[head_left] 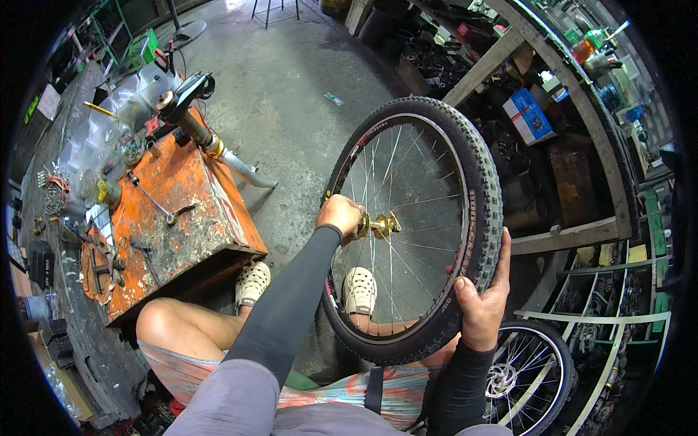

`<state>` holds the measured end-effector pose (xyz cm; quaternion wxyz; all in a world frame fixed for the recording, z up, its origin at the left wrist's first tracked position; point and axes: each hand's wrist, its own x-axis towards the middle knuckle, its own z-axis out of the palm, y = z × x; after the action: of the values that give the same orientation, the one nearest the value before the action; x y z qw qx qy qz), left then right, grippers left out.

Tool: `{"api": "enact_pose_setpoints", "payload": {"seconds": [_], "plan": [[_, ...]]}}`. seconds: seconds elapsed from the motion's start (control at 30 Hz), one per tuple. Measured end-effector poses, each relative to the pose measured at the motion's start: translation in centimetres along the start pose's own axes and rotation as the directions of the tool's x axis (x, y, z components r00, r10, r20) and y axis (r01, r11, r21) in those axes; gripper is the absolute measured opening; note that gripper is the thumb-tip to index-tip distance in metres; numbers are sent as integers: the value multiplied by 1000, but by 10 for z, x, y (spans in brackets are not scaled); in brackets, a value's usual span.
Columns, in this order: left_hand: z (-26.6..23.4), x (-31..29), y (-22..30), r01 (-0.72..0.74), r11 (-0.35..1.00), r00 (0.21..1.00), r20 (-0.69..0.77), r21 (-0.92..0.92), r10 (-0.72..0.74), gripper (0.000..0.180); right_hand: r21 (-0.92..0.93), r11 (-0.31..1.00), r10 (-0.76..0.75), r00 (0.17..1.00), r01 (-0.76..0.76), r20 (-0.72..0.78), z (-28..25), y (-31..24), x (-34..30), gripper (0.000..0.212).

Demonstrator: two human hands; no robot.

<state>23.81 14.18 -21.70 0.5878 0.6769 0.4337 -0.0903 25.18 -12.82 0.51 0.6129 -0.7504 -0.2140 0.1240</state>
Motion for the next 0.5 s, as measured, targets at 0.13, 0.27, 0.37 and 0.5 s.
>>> {"api": "enact_pose_setpoints", "payload": {"seconds": [0.13, 0.27, 0.37, 0.5], "plan": [[8, 38, -34, -287, 951, 940, -157, 118, 304, 29, -1, 996, -87, 996, 87, -6, 2, 2, 6, 110], [9, 2, -24, -214, 974, 967, -159, -73, 200, 29, 8, 994, -110, 994, 110, -13, 3, 8, 1, 110], [5, 16, -20, -176, 984, 980, -92, 30, 179, 30, 12, 999, -29, 999, 29, -20, 5, -1, 1, 111], [1, 110, -115, -164, 878, 943, -191, 449, 274, 33, 48, 990, -137, 988, 133, 76, 23, -7, 17, 114]]}}
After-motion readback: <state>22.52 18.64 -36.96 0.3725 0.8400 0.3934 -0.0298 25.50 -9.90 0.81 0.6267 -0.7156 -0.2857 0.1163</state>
